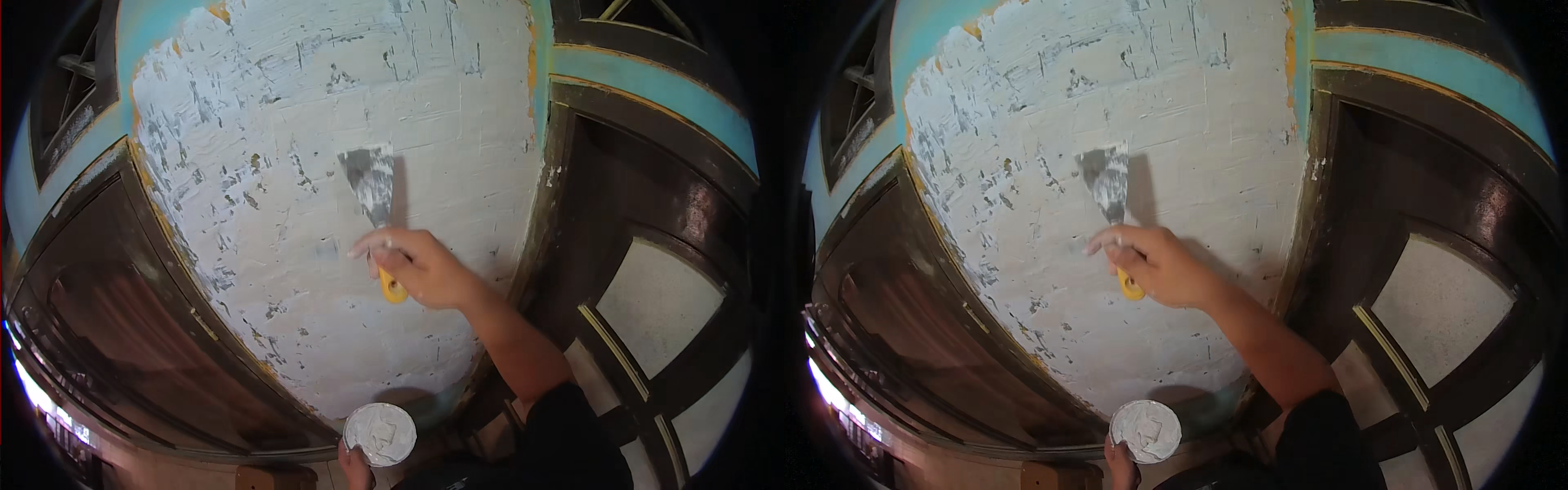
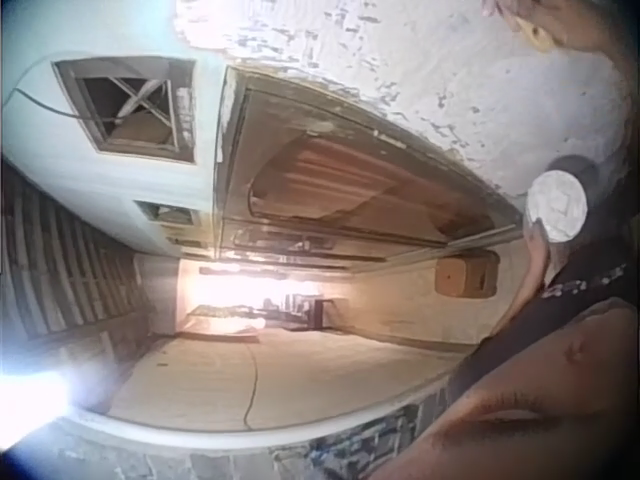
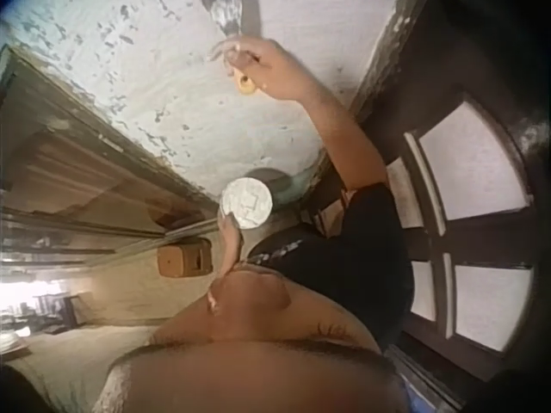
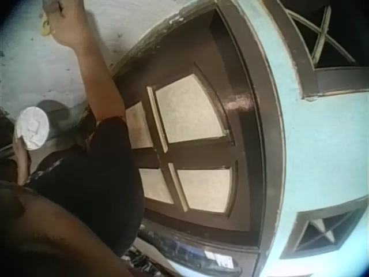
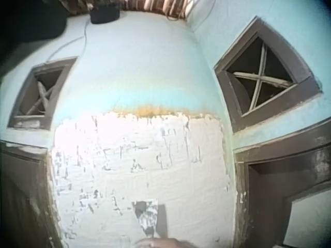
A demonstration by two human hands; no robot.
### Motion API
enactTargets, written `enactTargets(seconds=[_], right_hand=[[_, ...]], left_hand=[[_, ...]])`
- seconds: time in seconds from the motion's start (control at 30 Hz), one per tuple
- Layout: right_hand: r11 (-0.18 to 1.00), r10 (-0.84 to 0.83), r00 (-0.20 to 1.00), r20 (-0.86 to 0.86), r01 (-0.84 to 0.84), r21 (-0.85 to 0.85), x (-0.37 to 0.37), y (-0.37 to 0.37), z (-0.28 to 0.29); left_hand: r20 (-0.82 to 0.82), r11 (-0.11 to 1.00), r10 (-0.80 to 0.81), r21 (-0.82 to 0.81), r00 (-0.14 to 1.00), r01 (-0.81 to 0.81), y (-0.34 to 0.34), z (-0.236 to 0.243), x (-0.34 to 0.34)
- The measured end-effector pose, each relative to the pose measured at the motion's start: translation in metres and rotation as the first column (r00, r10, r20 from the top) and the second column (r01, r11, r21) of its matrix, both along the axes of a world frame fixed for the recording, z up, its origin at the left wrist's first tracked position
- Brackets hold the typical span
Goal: Applying plaster or wall compound to a wall surface using a putty knife to repair or smooth the surface.
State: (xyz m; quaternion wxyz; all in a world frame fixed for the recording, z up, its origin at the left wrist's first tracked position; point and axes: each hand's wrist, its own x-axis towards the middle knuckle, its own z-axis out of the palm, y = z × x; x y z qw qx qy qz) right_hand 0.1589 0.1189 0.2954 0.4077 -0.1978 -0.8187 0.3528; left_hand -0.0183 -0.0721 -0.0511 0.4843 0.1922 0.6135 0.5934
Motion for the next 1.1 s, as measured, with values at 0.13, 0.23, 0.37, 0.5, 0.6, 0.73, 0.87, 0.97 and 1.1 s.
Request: enactTargets(seconds=[0.13, 0.23, 0.37, 0.5, 0.6, 0.73, 0.87, 0.97, 1.1], right_hand=[[0.970, -0.044, 0.997, 0.063, 0.058, -0.237, 0.007, 0.018, -0.059], [0.956, 0.006, 0.983, 0.184, 0.048, -0.290, 0.024, -0.015, -0.163], [0.994, -0.103, 0.953, 0.284, 0.109, -0.003, 0.032, -0.028, -0.121], [0.994, -0.106, 0.992, 0.061, 0.104, 0.036, 0.030, -0.004, -0.045], [0.971, -0.093, 0.994, 0.064, 0.105, -0.214, 0.047, 0.016, -0.063], [0.936, 0.037, 0.997, 0.067, -0.011, -0.353, 0.052, -0.003, -0.219], [0.940, 0.062, 0.991, 0.116, -0.019, -0.341, 0.054, -0.024, -0.223], [1.000, -0.019, 0.979, 0.201, 0.014, 0.025, 0.038, -0.005, -0.138], [0.958, 0.029, 0.983, 0.179, 0.024, -0.286, 0.026, 0.012, -0.135]], left_hand=[[-0.010, 0.952, -0.054, 0.300, 0.999, 0.054, 0.011, -0.028, -0.007], [-0.054, 0.995, -0.008, 0.099, 0.998, 0.013, 0.004, 0.006, -0.001], [0.045, 0.996, 0.085, -0.033, 0.995, -0.084, 0.000, 0.011, -0.005], [-0.060, 0.998, -0.065, 0.021, 0.996, 0.066, 0.007, -0.016, -0.013], [0.030, 0.971, -0.036, 0.237, 0.999, 0.028, 0.021, -0.017, 0.005], [0.024, 0.954, 0.003, 0.298, 1.000, -0.010, 0.023, -0.010, 0.005], [0.060, 0.995, 0.103, -0.016, 0.993, -0.102, 0.013, 0.009, 0.010], [0.012, 0.973, 0.010, 0.229, 1.000, -0.012, 0.014, -0.014, 0.010], [0.053, 0.971, -0.030, 0.237, 0.998, 0.016, 0.031, 0.003, 0.030]])
